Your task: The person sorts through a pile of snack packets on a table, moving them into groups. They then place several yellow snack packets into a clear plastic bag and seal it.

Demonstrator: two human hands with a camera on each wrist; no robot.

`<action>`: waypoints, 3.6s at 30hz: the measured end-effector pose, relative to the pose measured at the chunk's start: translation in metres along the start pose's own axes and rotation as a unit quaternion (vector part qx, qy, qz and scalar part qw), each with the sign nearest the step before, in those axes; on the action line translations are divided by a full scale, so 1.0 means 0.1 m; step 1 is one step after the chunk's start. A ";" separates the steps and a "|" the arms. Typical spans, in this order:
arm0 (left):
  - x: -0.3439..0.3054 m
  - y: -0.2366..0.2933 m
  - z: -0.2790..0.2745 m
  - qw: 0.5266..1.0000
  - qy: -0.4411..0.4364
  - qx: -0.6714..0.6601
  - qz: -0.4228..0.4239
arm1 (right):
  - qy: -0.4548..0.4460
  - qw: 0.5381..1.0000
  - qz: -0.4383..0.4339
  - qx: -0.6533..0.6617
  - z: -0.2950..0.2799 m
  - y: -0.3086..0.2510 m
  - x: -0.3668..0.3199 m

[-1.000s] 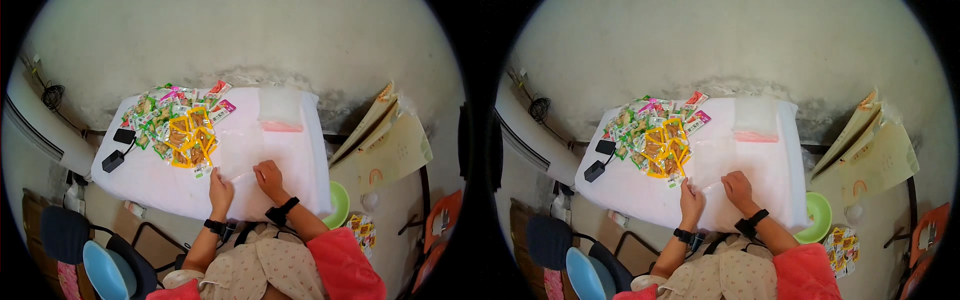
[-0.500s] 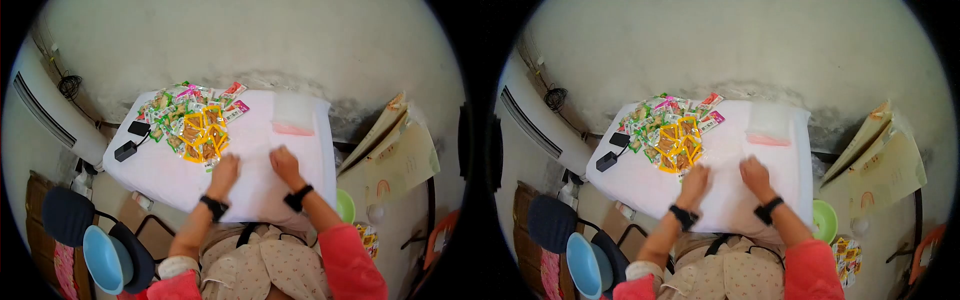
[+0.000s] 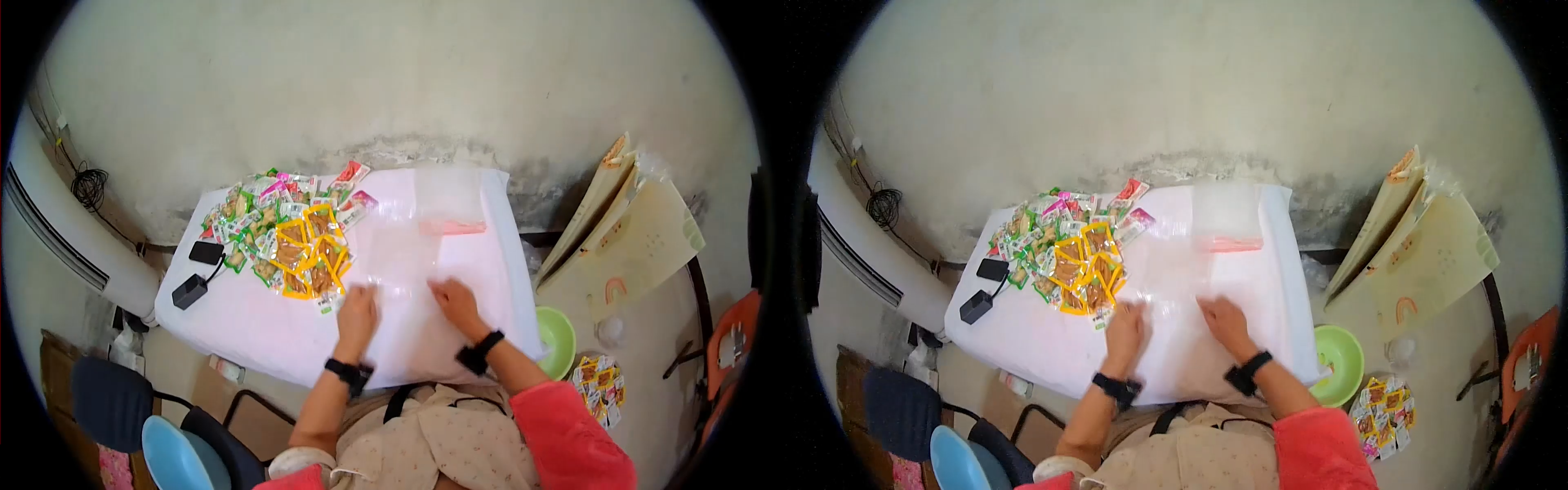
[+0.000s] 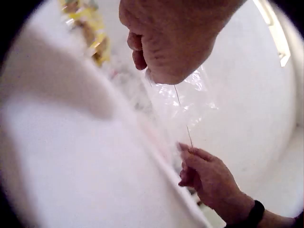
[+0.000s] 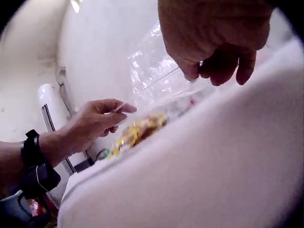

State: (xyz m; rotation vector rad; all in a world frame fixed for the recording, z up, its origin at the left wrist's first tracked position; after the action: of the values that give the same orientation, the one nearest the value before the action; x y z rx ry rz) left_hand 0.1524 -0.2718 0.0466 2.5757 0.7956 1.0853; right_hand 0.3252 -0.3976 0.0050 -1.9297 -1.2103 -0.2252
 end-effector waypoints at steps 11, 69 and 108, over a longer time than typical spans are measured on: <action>0.77 0.73 -1.09 0.974 0.204 -0.018 0.098 | 0.253 0.944 -0.177 0.117 -1.35 -1.23 0.88; -1.27 -0.25 0.69 0.716 -0.170 -0.465 -0.492 | 0.102 0.974 0.071 0.190 -0.14 0.07 -0.25; -0.65 0.80 0.37 0.987 -0.116 -0.002 0.107 | -0.041 0.997 0.057 -0.028 0.12 -0.08 -0.15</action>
State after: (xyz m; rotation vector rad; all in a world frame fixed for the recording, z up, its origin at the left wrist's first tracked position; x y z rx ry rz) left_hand 0.1728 -0.3749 0.0154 2.7666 0.4688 0.8144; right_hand 0.3081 -0.3975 -0.0064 -2.0668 -1.1519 -0.1214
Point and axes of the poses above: each hand's wrist, its own x-axis towards the middle knuckle, its own z-axis out of the palm, y = z × x, the point moved 10 cm from there along x, towards the middle knuckle, and after that the axes turned 4 degrees about y, right-handed, at the moved point
